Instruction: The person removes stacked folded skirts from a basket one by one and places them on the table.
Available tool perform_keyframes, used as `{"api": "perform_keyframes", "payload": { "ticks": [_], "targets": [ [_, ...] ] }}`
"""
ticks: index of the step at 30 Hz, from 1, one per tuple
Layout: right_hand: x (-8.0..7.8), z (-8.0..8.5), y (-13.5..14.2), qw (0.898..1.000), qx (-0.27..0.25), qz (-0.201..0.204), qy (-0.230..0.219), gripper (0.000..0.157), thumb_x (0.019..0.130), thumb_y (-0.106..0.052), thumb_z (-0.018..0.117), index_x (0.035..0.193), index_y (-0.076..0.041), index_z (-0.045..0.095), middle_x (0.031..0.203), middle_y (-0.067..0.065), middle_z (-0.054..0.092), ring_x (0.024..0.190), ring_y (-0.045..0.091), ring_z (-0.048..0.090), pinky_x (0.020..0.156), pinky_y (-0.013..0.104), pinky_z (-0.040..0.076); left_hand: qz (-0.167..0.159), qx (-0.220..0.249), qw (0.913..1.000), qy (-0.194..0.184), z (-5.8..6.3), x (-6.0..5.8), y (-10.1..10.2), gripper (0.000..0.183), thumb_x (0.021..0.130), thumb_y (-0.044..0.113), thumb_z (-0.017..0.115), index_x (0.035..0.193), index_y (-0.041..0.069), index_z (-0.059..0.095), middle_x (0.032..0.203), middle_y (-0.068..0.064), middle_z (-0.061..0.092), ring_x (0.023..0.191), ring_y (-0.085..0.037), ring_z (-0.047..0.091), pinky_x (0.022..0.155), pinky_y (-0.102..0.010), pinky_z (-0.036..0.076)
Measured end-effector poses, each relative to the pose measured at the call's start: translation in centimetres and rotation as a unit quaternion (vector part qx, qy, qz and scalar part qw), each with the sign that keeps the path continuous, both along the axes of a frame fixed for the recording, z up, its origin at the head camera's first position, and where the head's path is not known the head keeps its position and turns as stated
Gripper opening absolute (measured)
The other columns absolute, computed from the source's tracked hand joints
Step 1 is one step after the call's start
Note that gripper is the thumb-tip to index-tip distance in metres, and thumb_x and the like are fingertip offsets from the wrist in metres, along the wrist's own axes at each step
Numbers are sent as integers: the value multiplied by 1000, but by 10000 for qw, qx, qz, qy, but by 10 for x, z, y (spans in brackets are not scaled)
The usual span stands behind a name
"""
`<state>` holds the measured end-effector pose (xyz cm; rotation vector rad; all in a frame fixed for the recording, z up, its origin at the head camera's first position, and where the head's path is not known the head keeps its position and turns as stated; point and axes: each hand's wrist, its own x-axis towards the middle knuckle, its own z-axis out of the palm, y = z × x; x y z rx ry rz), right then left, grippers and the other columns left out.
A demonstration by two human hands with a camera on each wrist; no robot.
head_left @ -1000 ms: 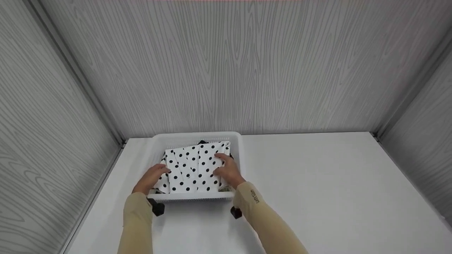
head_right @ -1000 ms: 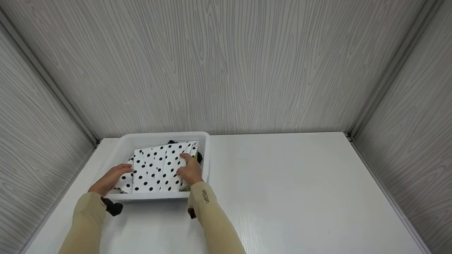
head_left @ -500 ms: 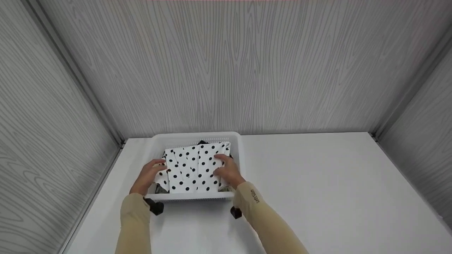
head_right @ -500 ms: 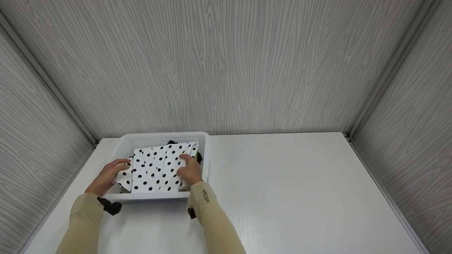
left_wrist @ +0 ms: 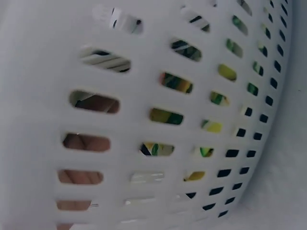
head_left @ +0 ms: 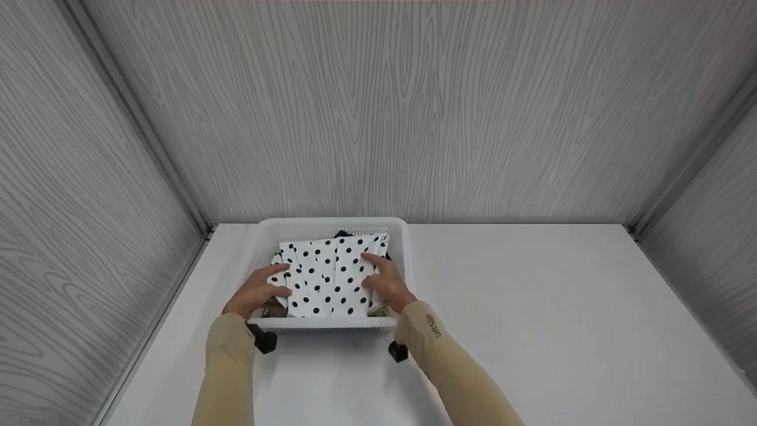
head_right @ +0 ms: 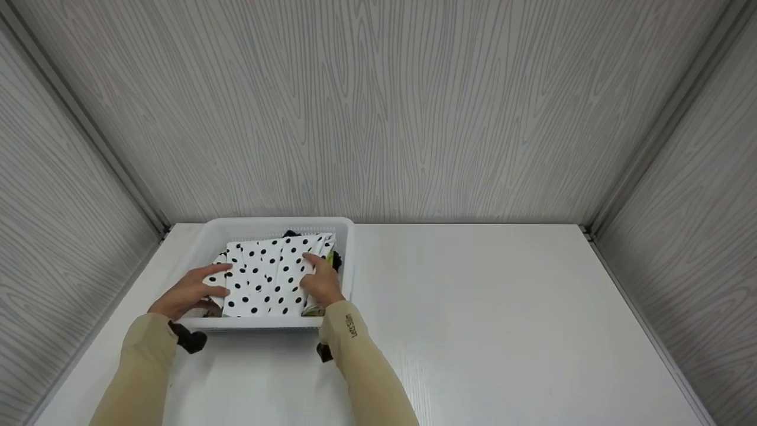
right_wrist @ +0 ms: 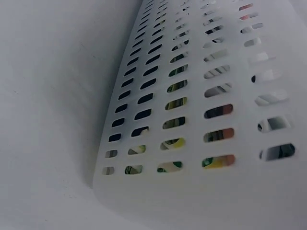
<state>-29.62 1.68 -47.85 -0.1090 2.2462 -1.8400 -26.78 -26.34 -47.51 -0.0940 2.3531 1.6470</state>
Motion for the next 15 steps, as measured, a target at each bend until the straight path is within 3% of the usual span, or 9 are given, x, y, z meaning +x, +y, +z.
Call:
{"api": "perform_keyframes", "payload": {
  "ticks": [5, 15],
  "targets": [
    [0, 8, 10, 9998, -167, -37, -105, 74, 82, 12, 57, 153, -8, 46, 155, 17, 42, 137, 29, 44, 114, 44, 35, -77, 268, 9992, 279, 4, -2, 5, 77, 91, -3, 64, 158, -2, 27, 162, -29, 18, 74, -13, 63, 75, -34, 58],
    [-5, 36, 30, 9970, -709, -1, 307, 73, 83, 10, 57, 153, -9, 47, 146, 20, 50, 111, 24, 59, 91, 33, 52, 111, 277, 9972, 679, 33, -2, 20, 78, 94, 5, 67, 160, 6, 27, 166, -23, 14, 80, -11, 65, 82, -41, 58]
  ]
}}
